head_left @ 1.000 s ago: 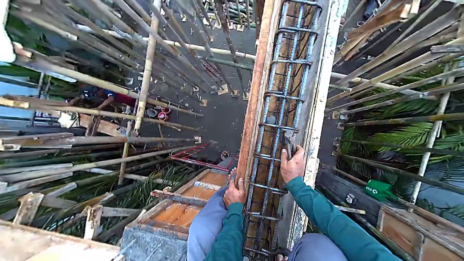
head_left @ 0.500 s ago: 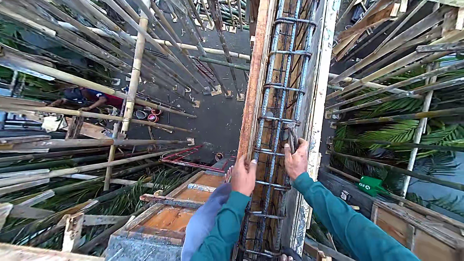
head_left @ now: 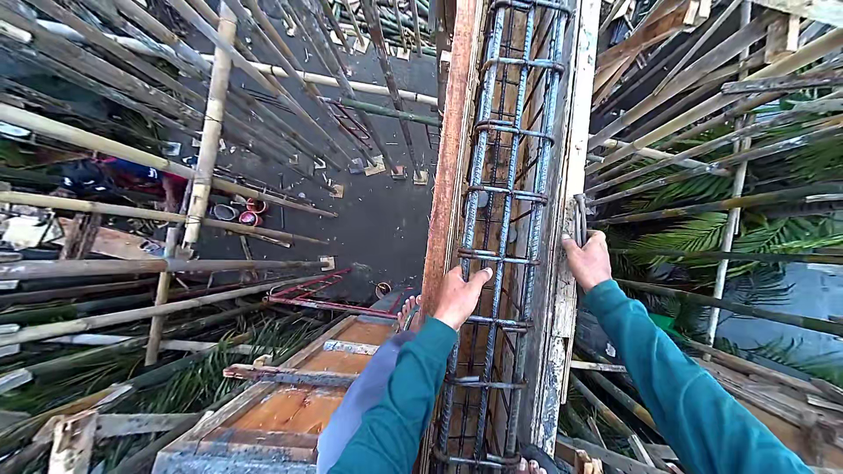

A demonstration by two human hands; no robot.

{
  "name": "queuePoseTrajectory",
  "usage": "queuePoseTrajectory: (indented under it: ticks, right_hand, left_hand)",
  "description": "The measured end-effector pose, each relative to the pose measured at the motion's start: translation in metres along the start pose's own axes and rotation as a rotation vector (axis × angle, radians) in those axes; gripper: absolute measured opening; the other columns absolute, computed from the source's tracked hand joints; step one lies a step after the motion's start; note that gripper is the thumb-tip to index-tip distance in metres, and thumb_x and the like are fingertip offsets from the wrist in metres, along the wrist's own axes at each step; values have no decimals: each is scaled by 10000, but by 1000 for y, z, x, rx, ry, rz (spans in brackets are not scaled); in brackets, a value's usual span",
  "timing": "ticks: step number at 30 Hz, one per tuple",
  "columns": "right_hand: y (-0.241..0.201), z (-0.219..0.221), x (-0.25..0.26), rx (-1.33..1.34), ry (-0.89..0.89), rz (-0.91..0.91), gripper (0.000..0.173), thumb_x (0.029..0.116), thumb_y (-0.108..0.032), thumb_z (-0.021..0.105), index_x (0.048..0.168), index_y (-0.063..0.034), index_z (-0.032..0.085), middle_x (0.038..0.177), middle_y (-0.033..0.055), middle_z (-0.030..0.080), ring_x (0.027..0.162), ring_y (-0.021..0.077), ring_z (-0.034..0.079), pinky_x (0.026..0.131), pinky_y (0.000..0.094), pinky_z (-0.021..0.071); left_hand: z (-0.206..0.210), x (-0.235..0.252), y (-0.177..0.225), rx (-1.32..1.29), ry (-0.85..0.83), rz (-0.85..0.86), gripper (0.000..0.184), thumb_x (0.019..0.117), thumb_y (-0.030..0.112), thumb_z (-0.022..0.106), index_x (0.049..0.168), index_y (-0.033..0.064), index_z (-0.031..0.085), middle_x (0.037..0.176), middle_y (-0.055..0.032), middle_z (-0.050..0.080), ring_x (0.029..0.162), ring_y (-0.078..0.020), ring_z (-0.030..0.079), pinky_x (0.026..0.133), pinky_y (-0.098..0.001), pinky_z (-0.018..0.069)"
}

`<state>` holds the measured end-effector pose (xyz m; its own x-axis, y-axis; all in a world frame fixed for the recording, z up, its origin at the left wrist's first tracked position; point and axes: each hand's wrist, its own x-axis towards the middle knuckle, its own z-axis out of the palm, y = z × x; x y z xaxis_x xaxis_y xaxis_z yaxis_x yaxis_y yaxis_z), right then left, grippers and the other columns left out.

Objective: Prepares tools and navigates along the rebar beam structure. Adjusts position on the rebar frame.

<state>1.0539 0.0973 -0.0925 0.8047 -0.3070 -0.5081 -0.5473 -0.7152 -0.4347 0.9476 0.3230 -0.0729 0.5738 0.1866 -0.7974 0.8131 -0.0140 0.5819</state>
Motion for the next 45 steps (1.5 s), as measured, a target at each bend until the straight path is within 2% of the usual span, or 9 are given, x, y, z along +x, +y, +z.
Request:
queuePoseTrajectory:
  ticks: [5,15,18,21,27,36,41,43,45]
  right_hand:
    - [-27,12,2,-267,112,13,694,978,-419,674,1456,18,424,1461,312,436,1301,495,521,961,617,517]
    - [-11,0,-4,-285,105,-208,695,984,-432,653,1492,-16,423,1475,314,434,1250,533,526,922,696,475]
    - [-13,-1,-24,63,101,-419,448,1055,-298,534,1416,-37,490,1333,210,570,1093,342,644,883,530,554]
    - [-14,11,-44,533,-232,-181,484,1127,-374,337,1445,-32,463,1322,169,616,1143,261,646,950,450,539]
    - [10,38,-48,860,-548,312,701,1107,-553,127,1587,-80,322,1608,149,392,1442,282,436,1141,485,401]
    - [29,114,-23,862,-362,462,588,1131,-420,185,1576,-68,338,1635,192,328,1479,349,360,1138,610,339]
    - [-35,82,-26,629,-320,539,406,1121,-61,328,1493,81,406,1521,261,452,1347,279,480,1132,381,360]
    - [-19,98,-9,610,-328,594,395,1129,-104,342,1484,33,448,1494,217,492,1315,255,497,1123,376,363]
    - [91,181,33,632,-263,284,452,1130,-380,363,1442,-100,531,1355,145,618,1213,249,601,1012,479,496]
  left_hand:
    - [1,-1,2,46,45,21,351,1007,373,672,1048,27,625,750,-59,533,558,-135,472,559,-307,443]
    - [1,-3,4,57,38,19,336,1001,353,681,1007,22,621,767,-58,525,579,-135,473,568,-313,437]
    - [1,-3,4,44,46,11,318,994,347,692,973,37,626,737,-42,524,551,-124,463,546,-302,432]
    - [1,-2,2,38,41,5,327,995,352,690,938,40,612,715,-39,516,535,-123,461,535,-298,430]
    - [1,-4,2,28,38,-7,314,1008,342,675,931,48,599,686,-32,498,517,-118,444,520,-283,418]
    - [3,-3,-2,10,58,6,311,1011,319,671,846,80,562,625,-14,468,463,-106,416,467,-265,393]
    - [2,-2,-3,33,58,11,305,1014,310,667,852,72,564,627,-12,466,469,-111,426,478,-273,405]
    - [2,-2,-3,47,55,7,307,1013,312,667,847,75,566,630,-15,474,472,-115,433,481,-278,412]
    - [1,-2,-2,51,58,12,309,1007,304,675,824,82,563,632,-19,482,480,-118,438,486,-282,411]
